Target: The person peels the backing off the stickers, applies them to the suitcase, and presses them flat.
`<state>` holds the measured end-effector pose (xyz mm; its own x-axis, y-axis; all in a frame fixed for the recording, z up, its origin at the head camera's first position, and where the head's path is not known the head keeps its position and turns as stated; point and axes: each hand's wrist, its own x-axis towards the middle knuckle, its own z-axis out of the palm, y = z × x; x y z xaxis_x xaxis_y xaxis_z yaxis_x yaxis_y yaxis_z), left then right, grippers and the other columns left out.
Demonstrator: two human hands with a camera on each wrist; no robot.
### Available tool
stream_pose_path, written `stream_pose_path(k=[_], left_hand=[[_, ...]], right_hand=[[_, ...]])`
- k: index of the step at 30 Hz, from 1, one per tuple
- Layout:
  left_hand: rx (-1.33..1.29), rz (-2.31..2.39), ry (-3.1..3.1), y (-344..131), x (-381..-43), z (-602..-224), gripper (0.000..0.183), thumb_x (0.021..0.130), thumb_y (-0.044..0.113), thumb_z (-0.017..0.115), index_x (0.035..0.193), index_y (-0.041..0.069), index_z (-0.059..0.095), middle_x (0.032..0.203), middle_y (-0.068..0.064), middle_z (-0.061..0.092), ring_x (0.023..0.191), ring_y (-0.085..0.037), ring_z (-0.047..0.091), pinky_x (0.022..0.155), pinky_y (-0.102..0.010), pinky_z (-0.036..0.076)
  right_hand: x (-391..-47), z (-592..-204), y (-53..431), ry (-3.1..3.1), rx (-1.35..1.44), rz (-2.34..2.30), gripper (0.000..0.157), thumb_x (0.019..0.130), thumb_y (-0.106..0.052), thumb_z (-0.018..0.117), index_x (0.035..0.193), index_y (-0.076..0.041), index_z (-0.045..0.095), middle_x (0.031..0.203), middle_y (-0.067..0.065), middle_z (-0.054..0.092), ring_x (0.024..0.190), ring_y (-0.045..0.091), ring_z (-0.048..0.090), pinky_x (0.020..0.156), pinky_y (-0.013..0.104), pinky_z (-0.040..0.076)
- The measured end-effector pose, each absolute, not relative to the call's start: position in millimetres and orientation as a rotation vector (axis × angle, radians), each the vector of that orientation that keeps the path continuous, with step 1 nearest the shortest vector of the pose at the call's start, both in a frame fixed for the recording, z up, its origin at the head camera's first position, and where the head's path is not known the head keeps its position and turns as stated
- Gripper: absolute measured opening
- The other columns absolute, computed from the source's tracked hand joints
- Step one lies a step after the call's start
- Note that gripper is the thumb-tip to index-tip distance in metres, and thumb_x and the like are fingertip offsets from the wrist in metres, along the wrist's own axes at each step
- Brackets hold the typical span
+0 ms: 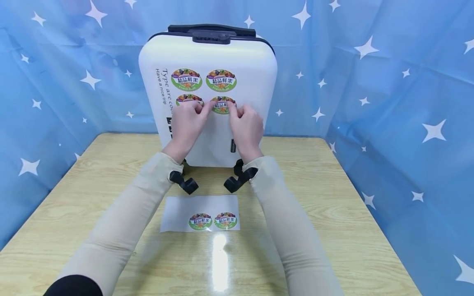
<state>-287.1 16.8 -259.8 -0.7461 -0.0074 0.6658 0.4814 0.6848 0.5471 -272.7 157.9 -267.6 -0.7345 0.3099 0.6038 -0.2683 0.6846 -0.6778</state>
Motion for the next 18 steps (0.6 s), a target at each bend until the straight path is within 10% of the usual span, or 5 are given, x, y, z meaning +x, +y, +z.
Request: stream_pose_path(k=[18], left_hand=[[-0.394,-1.052,-2.231,13,-289,-306,0.047,0.089,0.043,0.059,0.052,0.014,0.052,0.044,0.002,0.046,0.042,-0.012,0.042,0.042,-0.026,0.029]], right_hand=[[-269,-301,159,-2.246,-0.085,1.017,0.045,0.089,-0.047,0.057,0.069,-0.007,0.061,0.063,0.005,0.058,0.056,0.018,0.052,0.048,0.029,0.038]])
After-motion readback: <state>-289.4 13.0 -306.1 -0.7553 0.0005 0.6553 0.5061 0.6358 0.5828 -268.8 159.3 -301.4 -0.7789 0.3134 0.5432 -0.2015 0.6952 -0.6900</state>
